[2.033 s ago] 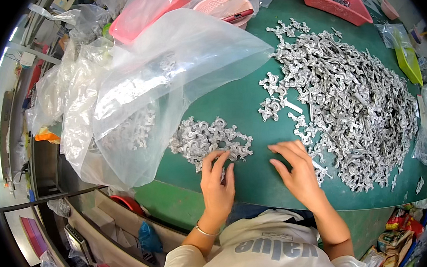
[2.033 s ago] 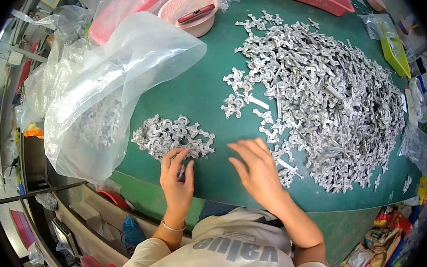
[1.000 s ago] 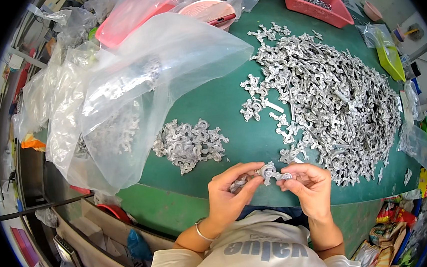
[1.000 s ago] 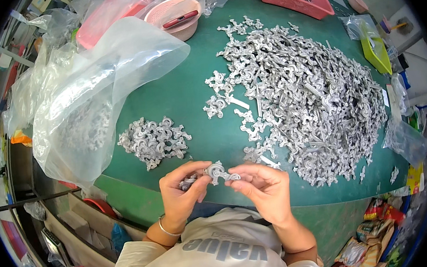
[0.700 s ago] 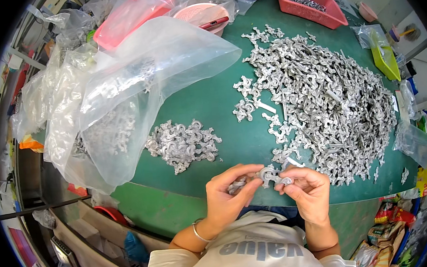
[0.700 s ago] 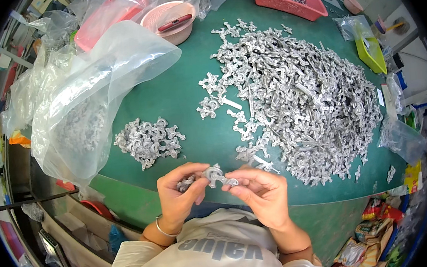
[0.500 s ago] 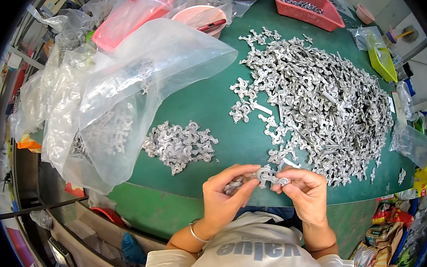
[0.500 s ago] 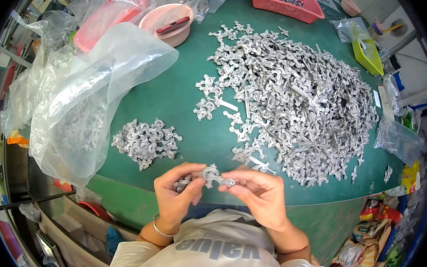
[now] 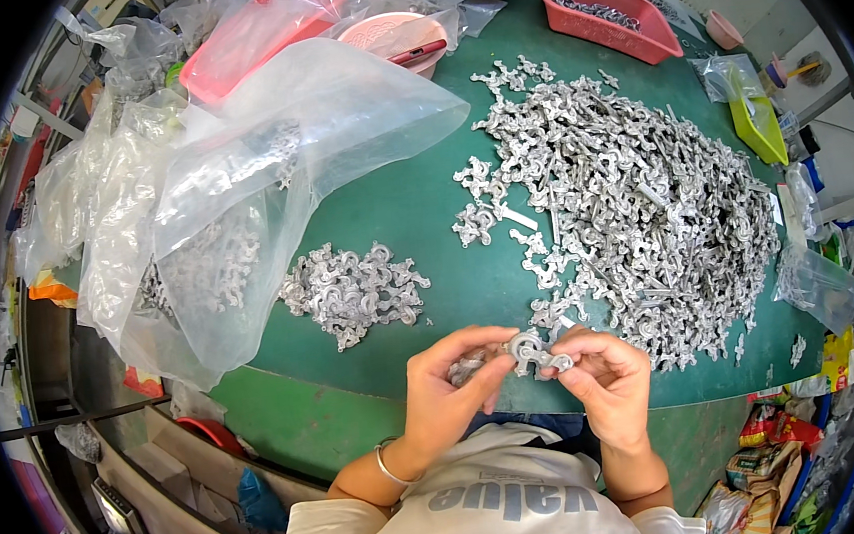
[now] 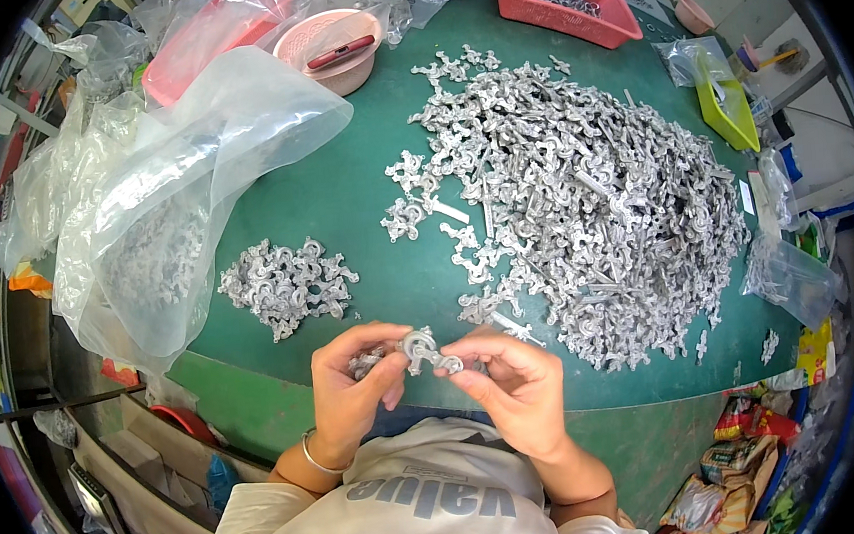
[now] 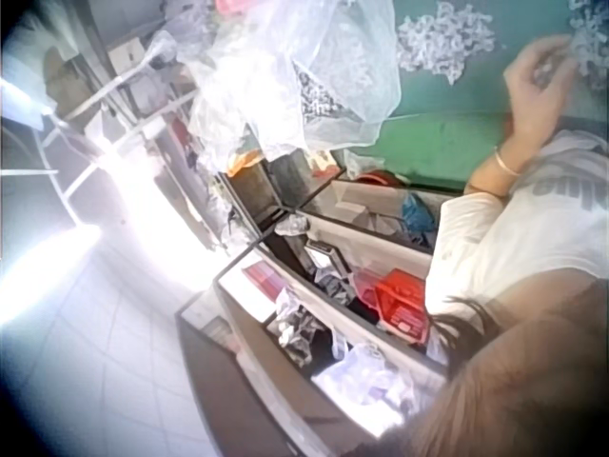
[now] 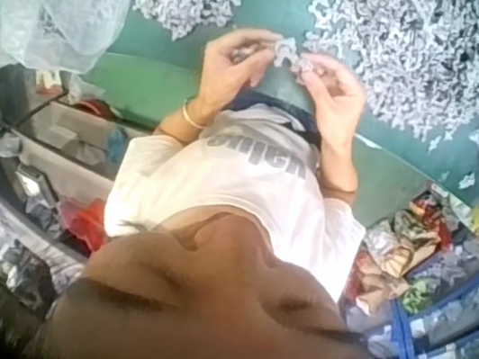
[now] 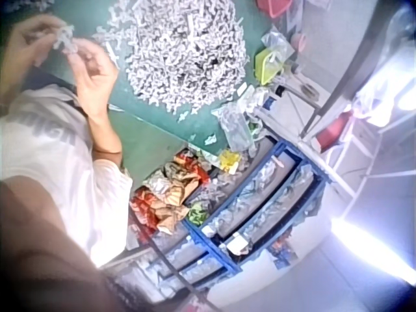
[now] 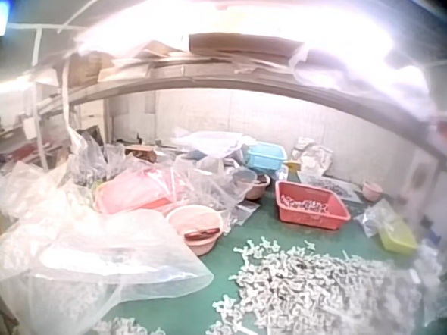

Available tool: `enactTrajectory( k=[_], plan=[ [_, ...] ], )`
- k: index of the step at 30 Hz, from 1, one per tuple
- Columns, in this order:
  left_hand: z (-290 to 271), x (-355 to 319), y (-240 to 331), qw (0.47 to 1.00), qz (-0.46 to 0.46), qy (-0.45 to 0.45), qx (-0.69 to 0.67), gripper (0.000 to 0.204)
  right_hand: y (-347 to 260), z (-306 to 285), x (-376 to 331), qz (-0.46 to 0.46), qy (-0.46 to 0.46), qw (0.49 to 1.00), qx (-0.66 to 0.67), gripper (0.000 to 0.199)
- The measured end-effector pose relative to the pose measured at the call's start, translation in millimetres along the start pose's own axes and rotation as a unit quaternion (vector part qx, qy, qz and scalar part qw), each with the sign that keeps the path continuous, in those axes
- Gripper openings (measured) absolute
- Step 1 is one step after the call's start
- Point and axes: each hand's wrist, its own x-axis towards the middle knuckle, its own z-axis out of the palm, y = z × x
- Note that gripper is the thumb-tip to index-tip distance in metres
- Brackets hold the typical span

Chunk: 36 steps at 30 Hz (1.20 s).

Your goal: The person sorts small metal components on a green work surface by hand, checking them individually before placing them into plastic bags.

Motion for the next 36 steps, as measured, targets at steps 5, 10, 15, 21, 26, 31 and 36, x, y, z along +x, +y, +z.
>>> enactTrajectory(
  k=[5,10,15,21,26,31,36],
  plan=[
    [-2.3,1.5,-2.2,0.998,-0.032,-0.037,-0.051,0.02,3.1,1.6,0.5,-0.038,0.011,0.999,-0.028,0.017],
    [-0.6,3.0,-4.5,0.983,-0.102,-0.077,-0.131,0.015,6.1,3.7,1.9,-0.047,0.04,0.998,0.02,0.01],
    [-3.8,0.6,-9.1,0.98,-0.115,-0.096,-0.128,0.012,10.0,-0.8,-1.1,-0.037,0.061,0.997,0.027,0.009],
    [-5.8,0.0,-11.0,0.98,-0.114,-0.093,-0.137,0.013,7.7,0.8,0.0,-0.024,0.072,0.997,0.015,0.01],
    [-5.7,-0.2,-11.9,0.978,-0.11,-0.101,-0.145,0.014,7.9,0.4,0.0,-0.023,0.074,0.997,0.01,0.011],
    [-2.3,-0.9,-7.8,0.982,-0.122,-0.089,-0.112,0.016,9.2,-1.2,-0.2,-0.02,0.07,0.997,0.003,0.011],
    [-2.2,-1.0,-6.0,0.983,-0.125,-0.091,-0.099,0.017,9.1,-1.3,-0.5,-0.02,0.071,0.997,0.007,0.011]
  ],
)
